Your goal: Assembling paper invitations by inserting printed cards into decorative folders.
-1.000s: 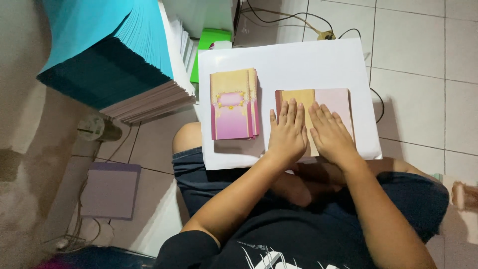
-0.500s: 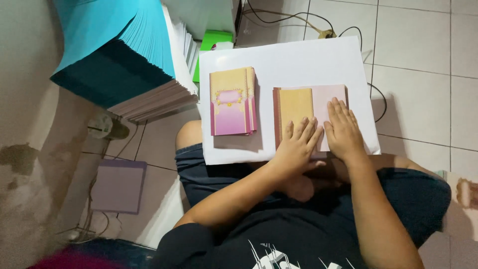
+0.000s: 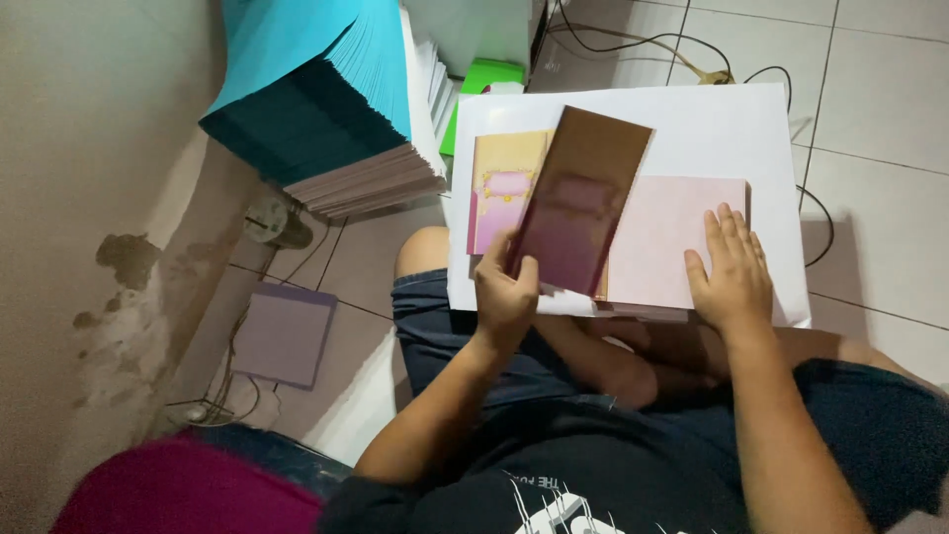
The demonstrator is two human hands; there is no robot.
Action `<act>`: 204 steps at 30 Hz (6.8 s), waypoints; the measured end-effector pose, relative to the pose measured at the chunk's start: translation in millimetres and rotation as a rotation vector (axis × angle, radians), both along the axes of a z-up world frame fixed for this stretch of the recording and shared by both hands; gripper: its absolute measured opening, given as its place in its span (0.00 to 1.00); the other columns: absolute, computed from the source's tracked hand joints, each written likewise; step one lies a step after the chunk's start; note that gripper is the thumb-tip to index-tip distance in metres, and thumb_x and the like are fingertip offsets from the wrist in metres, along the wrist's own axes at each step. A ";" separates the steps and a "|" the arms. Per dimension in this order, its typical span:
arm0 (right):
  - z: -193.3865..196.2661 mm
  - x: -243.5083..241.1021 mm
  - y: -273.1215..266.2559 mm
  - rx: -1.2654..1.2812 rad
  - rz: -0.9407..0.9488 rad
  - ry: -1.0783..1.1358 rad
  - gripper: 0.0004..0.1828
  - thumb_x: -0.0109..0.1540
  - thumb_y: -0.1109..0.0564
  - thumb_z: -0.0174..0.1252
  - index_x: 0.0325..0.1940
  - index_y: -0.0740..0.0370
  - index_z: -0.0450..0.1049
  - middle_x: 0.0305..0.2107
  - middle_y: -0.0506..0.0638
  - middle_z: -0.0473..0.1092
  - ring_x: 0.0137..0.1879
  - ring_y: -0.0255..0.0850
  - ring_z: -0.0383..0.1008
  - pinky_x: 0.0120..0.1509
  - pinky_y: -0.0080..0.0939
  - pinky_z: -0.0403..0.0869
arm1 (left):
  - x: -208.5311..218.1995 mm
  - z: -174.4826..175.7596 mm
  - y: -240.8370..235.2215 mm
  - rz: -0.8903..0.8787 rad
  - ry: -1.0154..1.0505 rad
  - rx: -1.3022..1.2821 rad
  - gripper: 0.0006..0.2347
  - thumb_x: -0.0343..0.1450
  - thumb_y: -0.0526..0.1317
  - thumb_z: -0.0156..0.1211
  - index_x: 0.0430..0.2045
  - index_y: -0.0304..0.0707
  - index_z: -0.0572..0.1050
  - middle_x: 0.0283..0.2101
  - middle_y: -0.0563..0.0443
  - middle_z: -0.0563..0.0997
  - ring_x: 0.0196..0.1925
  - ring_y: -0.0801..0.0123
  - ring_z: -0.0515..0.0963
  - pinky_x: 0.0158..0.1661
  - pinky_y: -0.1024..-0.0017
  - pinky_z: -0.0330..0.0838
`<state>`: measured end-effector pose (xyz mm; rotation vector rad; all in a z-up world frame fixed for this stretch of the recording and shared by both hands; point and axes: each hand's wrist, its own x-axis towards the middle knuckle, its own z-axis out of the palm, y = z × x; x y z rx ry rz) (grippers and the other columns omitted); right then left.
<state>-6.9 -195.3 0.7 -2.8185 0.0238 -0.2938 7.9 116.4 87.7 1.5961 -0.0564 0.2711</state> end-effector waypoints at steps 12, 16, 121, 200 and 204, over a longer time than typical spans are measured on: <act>25.8 -0.5 16.2 0.062 -0.016 0.064 0.36 0.69 0.47 0.40 0.79 0.64 0.53 0.77 0.60 0.48 0.81 0.53 0.44 0.82 0.54 0.44 | 49.3 -59.7 29.8 0.348 -0.102 0.895 0.29 0.72 0.39 0.53 0.71 0.34 0.57 0.43 0.44 0.76 0.46 0.49 0.72 0.50 0.55 0.68; 21.3 0.4 14.7 0.051 -0.010 0.053 0.36 0.69 0.47 0.40 0.80 0.64 0.52 0.77 0.61 0.48 0.81 0.55 0.45 0.81 0.57 0.45 | 52.6 -75.4 34.2 0.382 -0.108 0.939 0.23 0.70 0.42 0.56 0.64 0.44 0.69 0.55 0.42 0.74 0.56 0.48 0.70 0.54 0.51 0.63; -8.8 -3.9 17.7 -0.215 0.158 0.245 0.35 0.70 0.47 0.33 0.83 0.54 0.44 0.79 0.52 0.43 0.82 0.49 0.43 0.81 0.57 0.45 | 45.5 -83.0 -128.3 -0.404 -0.278 1.119 0.28 0.73 0.42 0.39 0.70 0.26 0.56 0.75 0.31 0.56 0.78 0.44 0.55 0.74 0.48 0.45; 2.1 -17.4 13.2 -0.034 -0.185 0.055 0.33 0.71 0.46 0.37 0.80 0.60 0.55 0.76 0.68 0.47 0.81 0.64 0.44 0.80 0.63 0.43 | 12.8 135.8 -84.1 -0.215 -0.658 0.076 0.10 0.74 0.34 0.58 0.48 0.45 0.77 0.51 0.56 0.80 0.55 0.61 0.80 0.56 0.68 0.73; 10.4 -15.0 15.6 0.021 -0.205 0.102 0.33 0.72 0.45 0.34 0.81 0.58 0.53 0.78 0.64 0.43 0.82 0.62 0.40 0.81 0.63 0.41 | 0.2 140.5 -100.8 -0.248 -0.648 0.032 0.09 0.74 0.35 0.56 0.48 0.45 0.75 0.50 0.56 0.79 0.54 0.61 0.79 0.55 0.67 0.72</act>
